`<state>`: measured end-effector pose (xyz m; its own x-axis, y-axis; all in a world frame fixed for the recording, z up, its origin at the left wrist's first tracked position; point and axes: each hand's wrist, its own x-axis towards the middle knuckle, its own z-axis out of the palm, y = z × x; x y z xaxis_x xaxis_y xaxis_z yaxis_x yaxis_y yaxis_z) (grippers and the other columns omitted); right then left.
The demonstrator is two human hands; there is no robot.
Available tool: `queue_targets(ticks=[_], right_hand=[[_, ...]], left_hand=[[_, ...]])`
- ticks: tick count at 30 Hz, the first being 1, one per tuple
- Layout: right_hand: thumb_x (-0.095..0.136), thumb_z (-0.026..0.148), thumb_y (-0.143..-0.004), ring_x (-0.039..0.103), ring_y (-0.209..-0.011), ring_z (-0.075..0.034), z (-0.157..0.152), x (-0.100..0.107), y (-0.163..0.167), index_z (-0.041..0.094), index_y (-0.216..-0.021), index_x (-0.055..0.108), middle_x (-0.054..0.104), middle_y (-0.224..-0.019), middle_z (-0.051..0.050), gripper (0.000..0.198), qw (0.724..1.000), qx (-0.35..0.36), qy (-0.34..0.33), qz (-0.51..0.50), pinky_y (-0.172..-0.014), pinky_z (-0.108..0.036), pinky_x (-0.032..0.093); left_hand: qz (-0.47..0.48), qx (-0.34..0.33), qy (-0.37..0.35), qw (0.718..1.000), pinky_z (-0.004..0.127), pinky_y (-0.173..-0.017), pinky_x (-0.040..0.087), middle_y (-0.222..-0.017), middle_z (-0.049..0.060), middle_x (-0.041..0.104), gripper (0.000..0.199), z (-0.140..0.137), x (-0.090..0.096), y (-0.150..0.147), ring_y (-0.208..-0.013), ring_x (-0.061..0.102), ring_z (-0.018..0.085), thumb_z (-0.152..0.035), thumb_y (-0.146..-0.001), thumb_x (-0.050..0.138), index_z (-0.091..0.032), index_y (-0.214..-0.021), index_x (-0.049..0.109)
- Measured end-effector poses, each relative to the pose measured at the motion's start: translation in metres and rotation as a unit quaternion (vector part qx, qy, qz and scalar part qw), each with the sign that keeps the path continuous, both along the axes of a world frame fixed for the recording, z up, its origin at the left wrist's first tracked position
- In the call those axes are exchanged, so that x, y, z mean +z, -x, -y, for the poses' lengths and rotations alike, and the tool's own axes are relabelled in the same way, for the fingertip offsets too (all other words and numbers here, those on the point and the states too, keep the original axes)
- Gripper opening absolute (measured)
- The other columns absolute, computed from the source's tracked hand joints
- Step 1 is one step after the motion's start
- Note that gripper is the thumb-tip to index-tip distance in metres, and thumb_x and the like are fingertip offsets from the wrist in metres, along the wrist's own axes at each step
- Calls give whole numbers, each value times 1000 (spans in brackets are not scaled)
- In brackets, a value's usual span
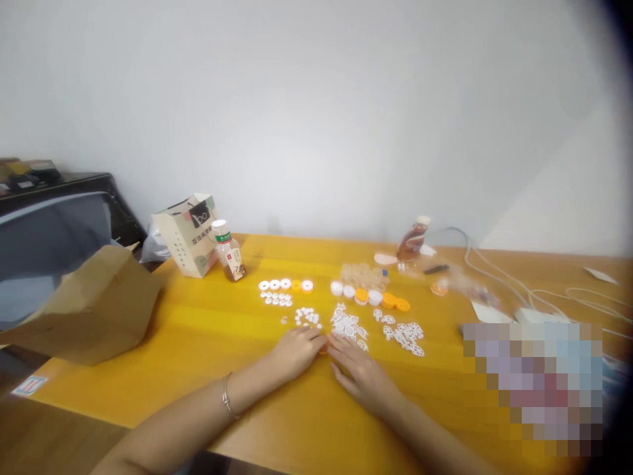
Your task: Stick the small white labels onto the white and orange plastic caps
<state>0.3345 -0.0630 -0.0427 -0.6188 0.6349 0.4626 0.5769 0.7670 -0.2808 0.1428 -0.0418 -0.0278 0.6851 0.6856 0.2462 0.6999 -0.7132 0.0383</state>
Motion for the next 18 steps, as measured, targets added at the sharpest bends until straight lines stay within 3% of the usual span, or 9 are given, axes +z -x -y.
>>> queue_targets(ticks=[3,5,8,10,13,18], right_hand=[[44,19,-82,48,-112,-22,-5,3,-1,22,-111,53,54,-119,-9,30,994,-29,27,-101,-96,-42,40],[46,23,-82,55,-102,-21,-9,4,2,22,-110,52,59,-111,-9,29,978,-45,95,-182,-90,-39,45],[51,30,-80,63,-83,-18,-15,6,12,22,-113,49,65,-91,-6,34,927,-18,255,-274,-76,-34,53],[54,33,-78,64,-81,-18,-18,6,19,22,-113,49,66,-86,-5,37,889,4,323,-325,-75,-34,53],[57,37,-75,62,-87,-19,-20,7,25,21,-106,54,66,-93,-6,35,856,12,357,-374,-82,-37,50],[61,38,-71,62,-90,-22,-22,4,23,21,-99,59,66,-99,-7,33,837,-13,373,-399,-85,-40,48]], left_hand=[[10,-4,-11,1000,24,-62,43,-77,3,55,14,2,9,4,-69,53,14,-20,-86,41,-16,-84,54],[17,-11,-30,999,25,-64,43,-78,3,55,15,3,17,5,-71,53,14,-20,-87,38,-16,-88,53],[19,-21,-68,997,28,-67,43,-79,4,55,17,5,28,4,-75,53,16,-21,-88,35,-16,-90,52],[17,-24,-96,995,30,-68,44,-78,5,55,19,5,30,1,-76,53,17,-19,-89,34,-15,-88,52],[20,-32,-126,991,31,-68,44,-77,6,55,19,4,27,-2,-75,53,17,-16,-88,34,-14,-86,53],[81,-12,-98,992,27,-67,44,-77,5,57,20,-15,19,8,-73,54,15,-23,-88,37,-16,-89,56]])
